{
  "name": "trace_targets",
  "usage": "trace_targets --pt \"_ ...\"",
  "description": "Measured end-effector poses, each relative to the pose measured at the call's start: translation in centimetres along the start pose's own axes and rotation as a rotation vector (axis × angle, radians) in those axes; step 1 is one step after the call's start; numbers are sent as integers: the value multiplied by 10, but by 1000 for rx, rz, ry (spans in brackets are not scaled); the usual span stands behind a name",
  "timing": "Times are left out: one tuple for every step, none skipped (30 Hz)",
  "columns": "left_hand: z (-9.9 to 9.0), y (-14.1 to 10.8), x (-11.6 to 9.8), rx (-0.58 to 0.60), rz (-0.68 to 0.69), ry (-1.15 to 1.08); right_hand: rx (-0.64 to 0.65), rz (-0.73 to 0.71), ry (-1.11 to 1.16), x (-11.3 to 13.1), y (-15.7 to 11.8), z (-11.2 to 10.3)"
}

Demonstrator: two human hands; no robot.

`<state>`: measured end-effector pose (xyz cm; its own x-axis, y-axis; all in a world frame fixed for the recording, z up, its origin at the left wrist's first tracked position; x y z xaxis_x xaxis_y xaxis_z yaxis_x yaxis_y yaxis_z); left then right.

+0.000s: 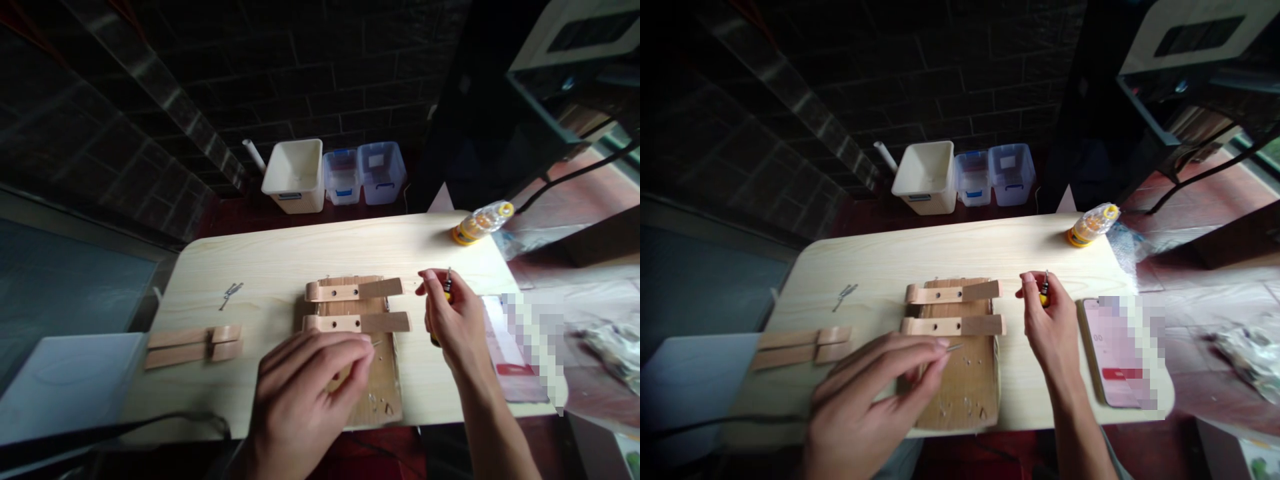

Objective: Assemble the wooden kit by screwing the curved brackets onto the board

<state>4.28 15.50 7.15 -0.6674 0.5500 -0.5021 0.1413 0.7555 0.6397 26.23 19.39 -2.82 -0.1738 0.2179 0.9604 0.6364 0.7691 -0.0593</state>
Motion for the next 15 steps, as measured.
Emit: trace_targets --pt "3 -10 -1 -52 -19 -5 -1 10 13 -1 0 0" --pt "7 -22 0 -107 -40 13 0 14 24 -1 1 0" --pt "11 -33 3 -175 -77 45 1 16 30 -2 1 -1" --pt "15 -43 6 -241 -98 77 3 18 29 -2 1 -1" --pt "19 -53 9 -287 -115 104 5 21 23 -3 0 -2" --pt "24 -61 11 -313 -119 116 9 21 13 -4 0 -2" --pt "28 -67 14 -327 -119 115 13 17 1 -5 -1 -3" --pt "32 -72 15 -326 -117 113 18 9 -9 -6 -1 -4" --pt "35 -74 16 -334 -115 114 22 -5 -18 -6 -2 -5" --pt "37 -75 17 -337 -115 116 23 -22 -24 -6 -2 -6" --pt "38 -74 17 -335 -116 120 21 -37 -29 -6 -2 -7" --pt "38 -72 16 -328 -119 125 17 -48 -35 -6 -2 -7" --pt "38 -70 15 -315 -122 132 13 -54 -40 -6 -2 -7" --pt "38 -67 14 -299 -122 140 9 -57 -44 -5 -2 -7" --pt "38 -63 13 -284 -119 152 8 -59 -48 -5 -2 -7"
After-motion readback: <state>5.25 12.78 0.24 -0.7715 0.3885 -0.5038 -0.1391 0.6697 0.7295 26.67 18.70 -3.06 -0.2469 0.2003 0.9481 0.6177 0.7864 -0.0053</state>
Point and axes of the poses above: each hand's wrist, its own y-axis towards the middle knuckle, its own z-axis out of the palm, x = y × z, the point moved 3 cm from there along y, towards the middle knuckle, and after that the axes turned 15 degrees about -x, right-handed, at the moved point
